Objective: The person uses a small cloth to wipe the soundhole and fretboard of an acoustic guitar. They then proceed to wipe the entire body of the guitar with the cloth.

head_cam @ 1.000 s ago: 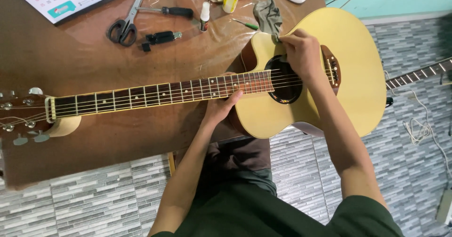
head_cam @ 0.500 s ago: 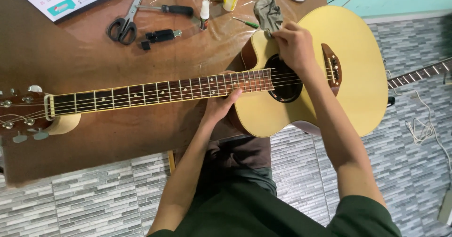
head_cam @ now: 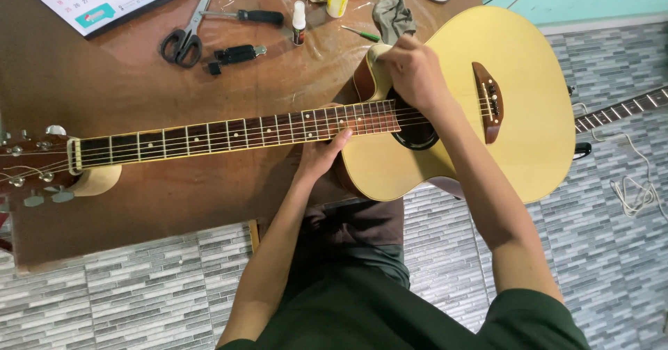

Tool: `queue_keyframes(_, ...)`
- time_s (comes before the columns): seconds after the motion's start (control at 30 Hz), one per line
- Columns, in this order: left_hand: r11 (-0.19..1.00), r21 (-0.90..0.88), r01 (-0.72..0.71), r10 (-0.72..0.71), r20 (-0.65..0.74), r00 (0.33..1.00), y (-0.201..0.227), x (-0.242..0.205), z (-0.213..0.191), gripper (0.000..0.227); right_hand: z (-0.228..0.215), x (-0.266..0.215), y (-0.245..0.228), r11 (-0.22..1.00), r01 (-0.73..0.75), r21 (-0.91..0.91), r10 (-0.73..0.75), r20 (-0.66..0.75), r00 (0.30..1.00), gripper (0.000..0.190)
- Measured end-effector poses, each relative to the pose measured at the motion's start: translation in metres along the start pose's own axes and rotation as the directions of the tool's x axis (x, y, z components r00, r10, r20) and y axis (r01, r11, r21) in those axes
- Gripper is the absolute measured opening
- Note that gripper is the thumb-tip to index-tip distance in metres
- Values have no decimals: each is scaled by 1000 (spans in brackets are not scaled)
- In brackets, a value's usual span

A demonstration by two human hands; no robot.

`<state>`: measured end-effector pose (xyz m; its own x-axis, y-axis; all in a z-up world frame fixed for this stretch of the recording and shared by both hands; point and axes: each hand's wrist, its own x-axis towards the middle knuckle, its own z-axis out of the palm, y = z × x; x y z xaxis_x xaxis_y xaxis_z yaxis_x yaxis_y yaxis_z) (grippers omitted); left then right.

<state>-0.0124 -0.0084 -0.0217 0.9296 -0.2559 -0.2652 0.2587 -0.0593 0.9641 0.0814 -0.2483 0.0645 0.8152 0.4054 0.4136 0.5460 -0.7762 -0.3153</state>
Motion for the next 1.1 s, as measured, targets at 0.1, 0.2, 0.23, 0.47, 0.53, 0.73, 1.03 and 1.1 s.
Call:
queue_keyframes(0.1,990,-43,-134,133,-15,991,-6,2,0,44,-25,-4,-22,993,1,115,-14,117,993,19)
queue_keyframes(0.2,981,-45,-188,187,-16,982,-11,1,3,39,-37,-25,25,993,-115,20,111,144,983,18)
queue_keyframes(0.23,986,-29,-164,164,-15,986,-12,2,2,35,-39,-30,50,981,-179,-74,187,117,975,20)
queue_keyframes(0.47,998,22,51,-50,-13,999,-25,7,1,50,-32,-26,-5,984,-123,126,99,184,978,18)
queue_keyframes(0.53,1000,9,-4,4,-14,1000,-21,6,1,45,-35,-26,-9,978,-97,187,53,228,972,19)
queue_keyframes(0.73,996,-19,-83,82,-57,995,-5,1,3,64,-39,-20,-11,985,-72,154,31,249,968,16)
queue_keyframes(1.03,980,-33,-197,193,-87,977,-19,8,4,51,-18,-23,-12,986,-61,156,37,151,988,19)
queue_keyframes(1.1,971,-25,-239,236,-80,968,-11,6,5,58,-28,-15,-12,990,-79,118,63,138,988,17)
